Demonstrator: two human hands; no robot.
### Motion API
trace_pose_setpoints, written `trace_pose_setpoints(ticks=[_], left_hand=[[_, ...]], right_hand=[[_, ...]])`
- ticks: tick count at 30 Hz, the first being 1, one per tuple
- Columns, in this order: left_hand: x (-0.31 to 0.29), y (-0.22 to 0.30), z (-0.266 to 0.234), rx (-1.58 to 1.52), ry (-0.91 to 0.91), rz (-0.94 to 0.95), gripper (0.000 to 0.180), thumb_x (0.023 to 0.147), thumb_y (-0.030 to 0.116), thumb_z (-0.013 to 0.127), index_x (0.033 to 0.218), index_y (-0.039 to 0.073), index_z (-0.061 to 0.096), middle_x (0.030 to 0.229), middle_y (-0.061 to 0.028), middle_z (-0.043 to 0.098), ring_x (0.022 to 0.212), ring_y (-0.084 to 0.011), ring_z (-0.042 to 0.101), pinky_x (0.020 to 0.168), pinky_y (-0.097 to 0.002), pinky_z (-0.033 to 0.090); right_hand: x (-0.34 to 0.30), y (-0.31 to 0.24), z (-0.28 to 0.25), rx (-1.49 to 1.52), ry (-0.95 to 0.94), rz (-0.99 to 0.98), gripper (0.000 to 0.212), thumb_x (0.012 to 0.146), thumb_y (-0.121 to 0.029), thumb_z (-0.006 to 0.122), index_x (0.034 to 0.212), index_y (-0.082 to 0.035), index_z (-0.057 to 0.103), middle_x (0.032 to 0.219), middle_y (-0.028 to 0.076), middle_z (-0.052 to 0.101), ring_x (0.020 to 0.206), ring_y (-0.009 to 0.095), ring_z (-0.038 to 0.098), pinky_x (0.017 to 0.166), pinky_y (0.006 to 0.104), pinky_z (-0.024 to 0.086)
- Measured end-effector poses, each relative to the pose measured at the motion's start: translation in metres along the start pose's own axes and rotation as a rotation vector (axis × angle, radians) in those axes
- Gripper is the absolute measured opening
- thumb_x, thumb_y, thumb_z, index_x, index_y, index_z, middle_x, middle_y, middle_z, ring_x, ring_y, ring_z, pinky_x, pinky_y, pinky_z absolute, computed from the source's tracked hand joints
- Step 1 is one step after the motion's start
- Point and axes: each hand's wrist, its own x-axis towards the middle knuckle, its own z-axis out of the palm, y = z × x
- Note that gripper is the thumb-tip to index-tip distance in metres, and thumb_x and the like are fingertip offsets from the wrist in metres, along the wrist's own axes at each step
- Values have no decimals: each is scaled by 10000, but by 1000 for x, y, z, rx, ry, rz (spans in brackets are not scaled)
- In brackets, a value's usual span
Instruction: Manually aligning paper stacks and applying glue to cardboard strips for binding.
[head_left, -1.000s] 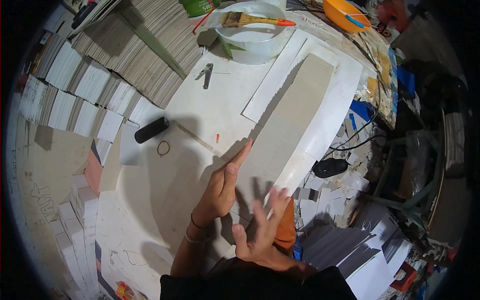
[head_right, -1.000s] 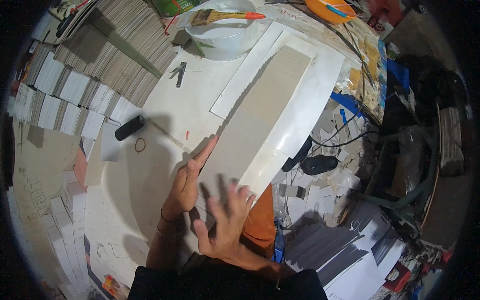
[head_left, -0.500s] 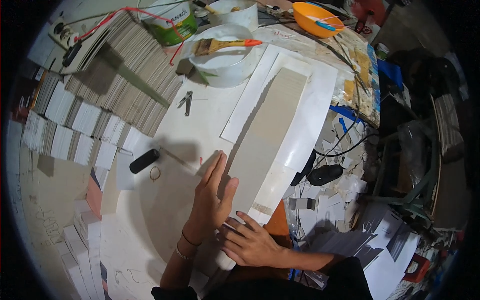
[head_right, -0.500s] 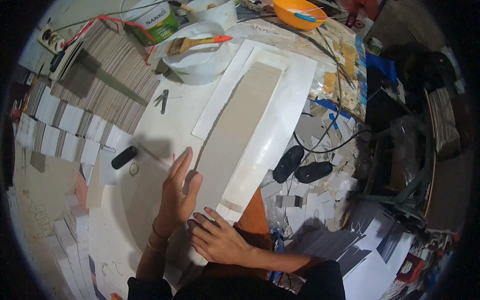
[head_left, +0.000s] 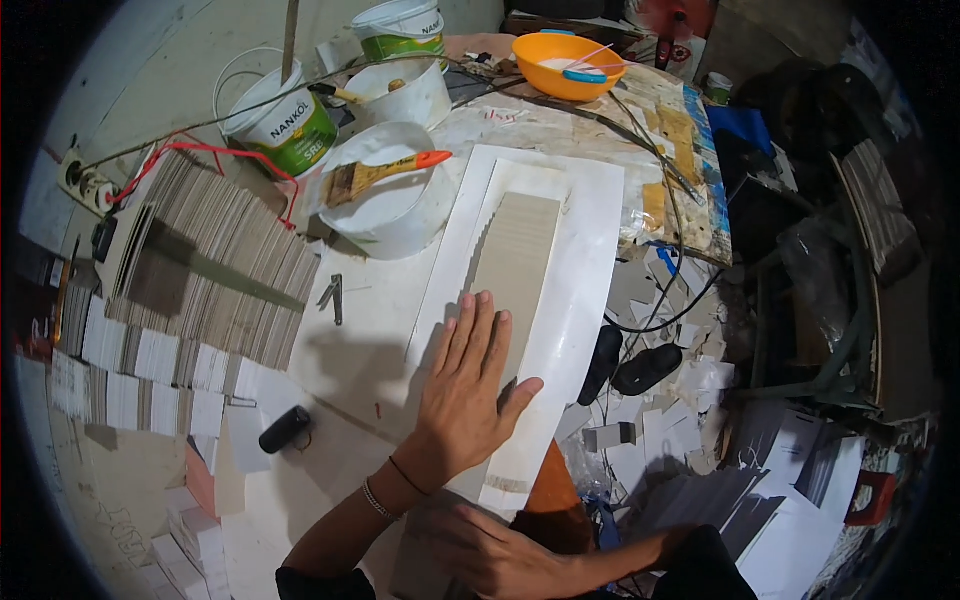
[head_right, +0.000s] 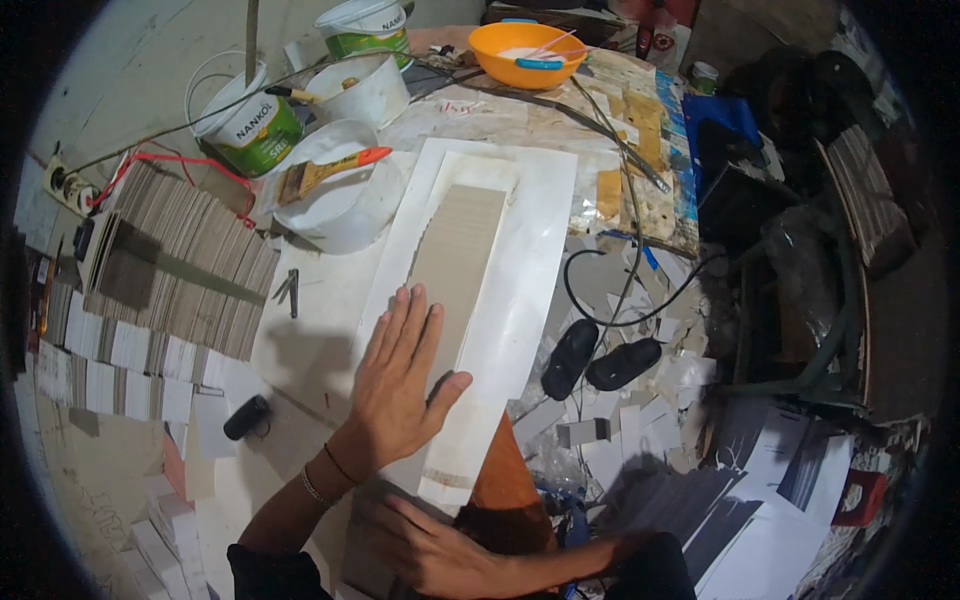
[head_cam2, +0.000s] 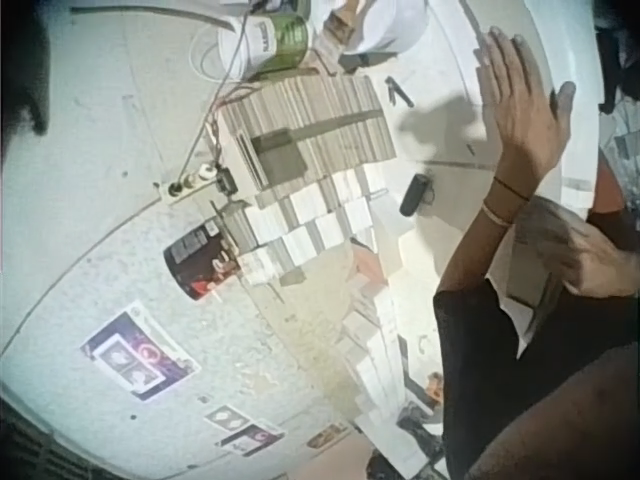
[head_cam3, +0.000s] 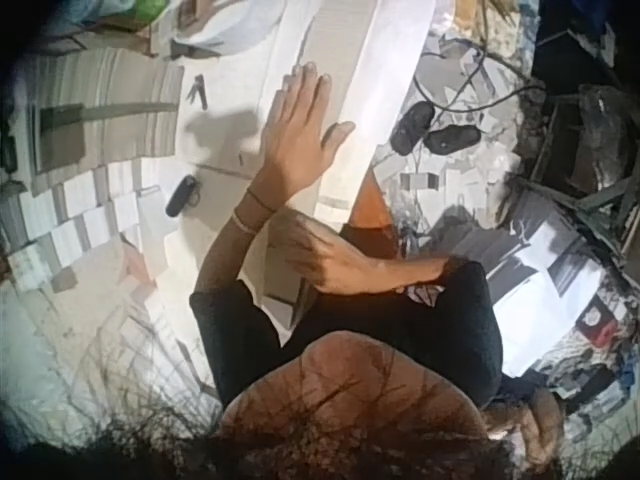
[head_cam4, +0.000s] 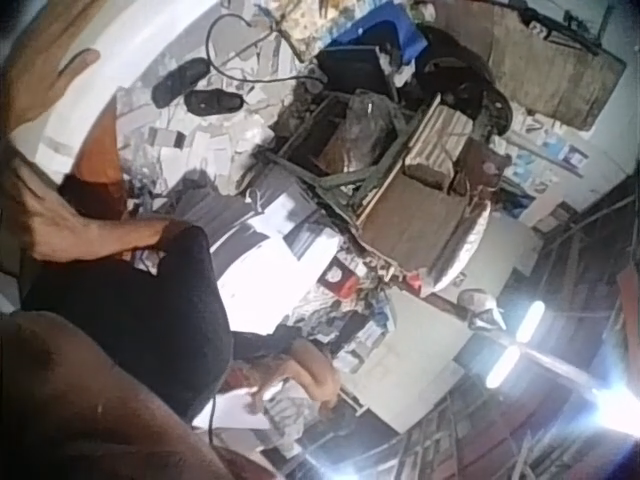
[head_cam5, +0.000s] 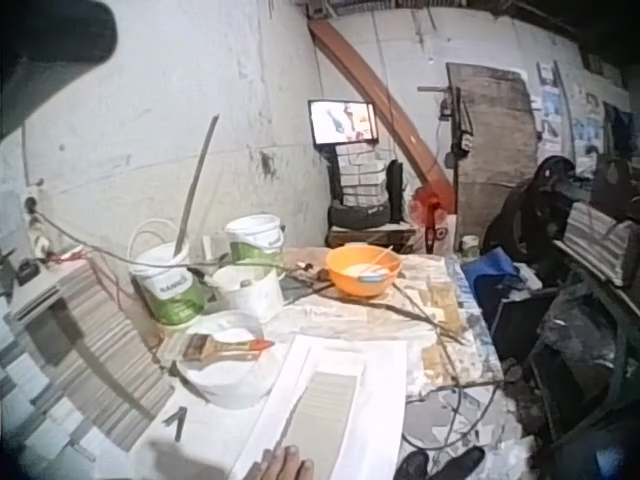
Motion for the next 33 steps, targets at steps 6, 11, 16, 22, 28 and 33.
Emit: trace_pose_setpoints(ticks=[6,11,16,22,28,33], left_hand=[[17,-5,19,-23,-54,-4,831,1013,475,584,1563,-86,313,1652,-330,222,1550,-496,177,1255,-565,165],[13,-7,13,31,-62,-62,870,980,522,615,1558,-69,343,1658,-307,235,1548,-496,185,1253,-578,158],[19,-5,17,-40,-77,-74,876,963,525,634,1537,-83,372,1656,-300,247,1535,-523,189,1248,-590,154],[21,0,14,-45,-112,-84,887,949,519,653,1528,-92,377,1648,-309,252,1536,-530,172,1237,-602,176],[20,-3,13,-47,-128,-103,884,945,525,655,1517,-96,391,1643,-314,255,1535,-536,169,1226,-615,195],[19,-4,13,-50,-119,-105,884,942,535,654,1508,-97,405,1641,-311,271,1534,-533,177,1219,-620,206]], right_hand=[[-28,40,-38,272,523,144,355,910,-195,624,1152,53,700,1306,205,631,1397,422,452,1189,553,313],[-22,109,-102,152,833,433,179,871,17,652,1038,41,710,1053,153,753,1124,370,693,964,445,544],[-12,198,-139,61,953,594,243,956,57,537,1143,29,691,1094,160,731,1046,268,704,936,344,513],[15,283,-171,52,648,442,432,845,147,506,1192,-18,702,1210,158,711,1083,299,689,977,362,516],[54,292,-177,-144,204,295,476,762,98,558,1203,-23,691,1268,193,639,1231,383,568,1079,447,462],[66,284,-184,-74,91,387,307,798,-27,599,1087,13,694,1097,194,641,1122,381,572,1033,460,467]])
